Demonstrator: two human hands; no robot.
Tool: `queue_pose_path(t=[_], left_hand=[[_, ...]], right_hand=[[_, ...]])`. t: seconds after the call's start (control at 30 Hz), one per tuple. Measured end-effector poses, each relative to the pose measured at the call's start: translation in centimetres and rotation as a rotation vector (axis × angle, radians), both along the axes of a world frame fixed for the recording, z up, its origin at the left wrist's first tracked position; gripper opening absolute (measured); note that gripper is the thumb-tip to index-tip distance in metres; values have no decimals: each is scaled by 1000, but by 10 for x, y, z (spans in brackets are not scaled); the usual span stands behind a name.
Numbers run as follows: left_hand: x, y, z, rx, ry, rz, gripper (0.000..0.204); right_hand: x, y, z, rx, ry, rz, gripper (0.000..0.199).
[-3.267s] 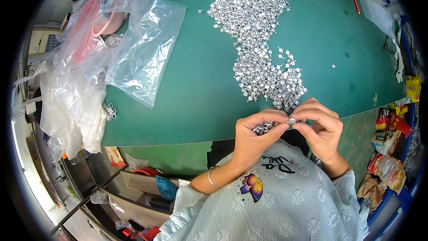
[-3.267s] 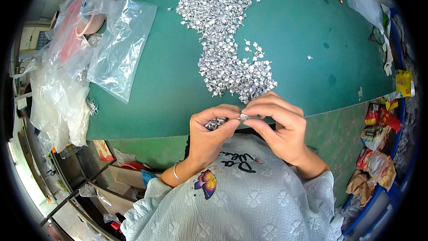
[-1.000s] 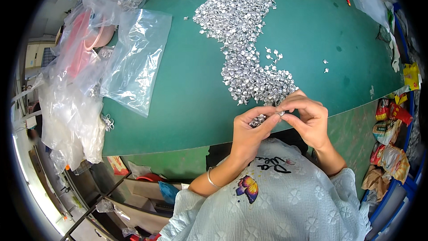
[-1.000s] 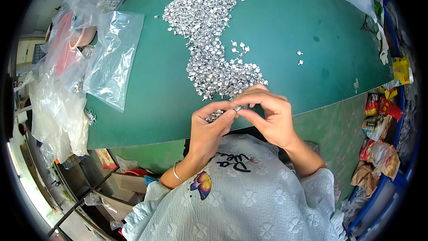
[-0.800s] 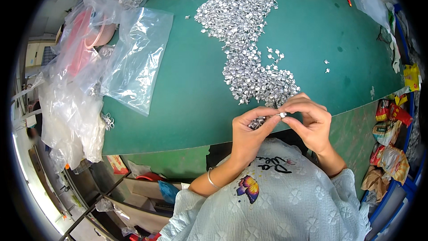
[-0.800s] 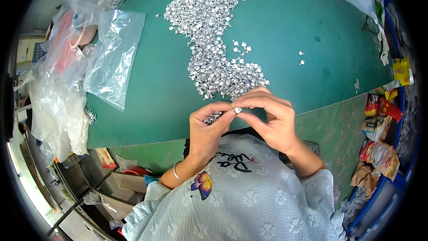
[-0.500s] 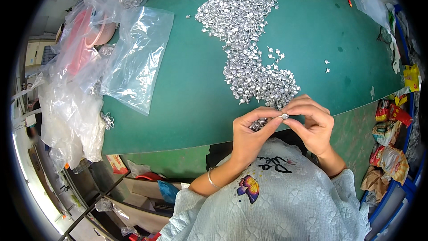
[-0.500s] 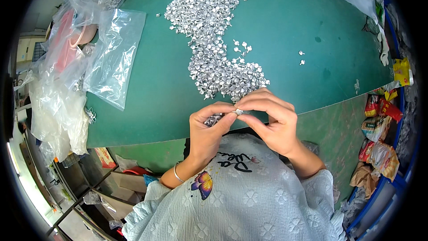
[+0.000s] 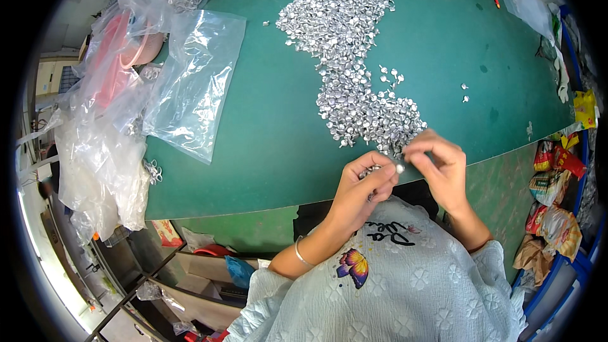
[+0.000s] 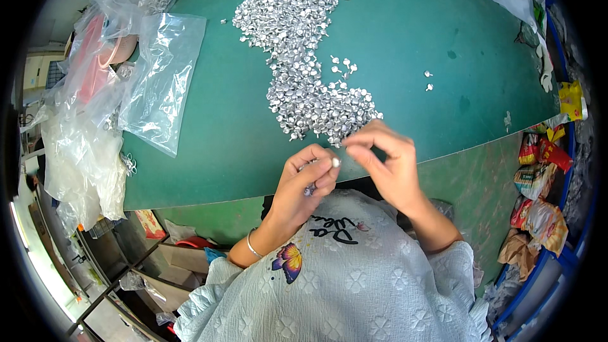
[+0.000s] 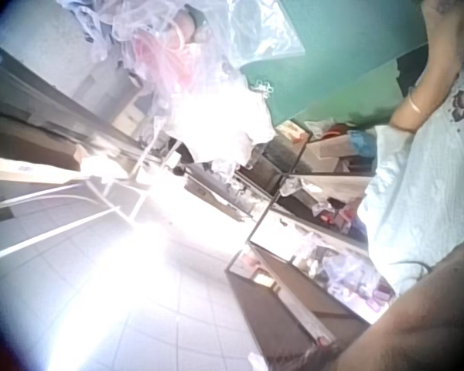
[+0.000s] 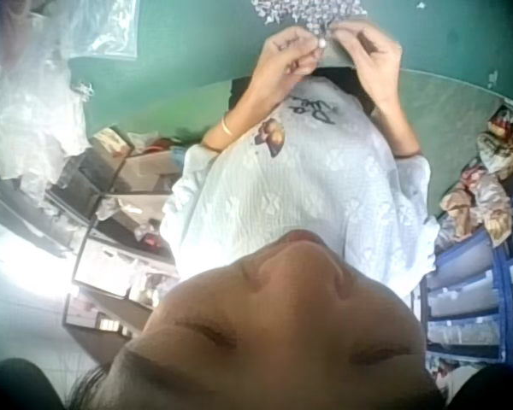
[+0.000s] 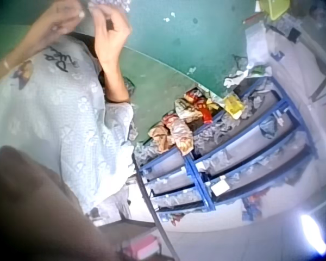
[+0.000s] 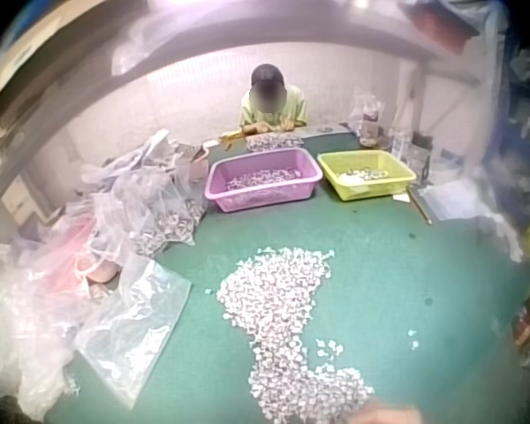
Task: The person repeatedly picks up small silver components from a pile on a green table and assembles them by hand. They handle the parts one at a time, manipulating them with both hands, and occasionally place them into a plastic bag.
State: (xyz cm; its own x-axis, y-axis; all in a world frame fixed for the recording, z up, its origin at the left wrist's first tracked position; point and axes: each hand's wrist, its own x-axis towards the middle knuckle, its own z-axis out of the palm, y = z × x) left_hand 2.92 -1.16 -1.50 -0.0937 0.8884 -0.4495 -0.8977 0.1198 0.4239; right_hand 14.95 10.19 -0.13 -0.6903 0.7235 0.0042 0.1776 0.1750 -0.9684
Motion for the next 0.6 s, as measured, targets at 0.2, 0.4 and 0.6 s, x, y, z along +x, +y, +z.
queue_pose_path(t=[0.2, 0.4, 0.6], left_hand=[[-2, 2, 1, 241, 12, -101, 9], [1, 3, -6, 42, -85, -72, 18], [1, 6, -11, -126, -35, 10, 21]], right_hand=[[-15, 19, -27, 560, -243, -100, 17], [-19, 22, -36, 664, -253, -64, 14], [-14, 22, -33, 370, -146, -118, 11]])
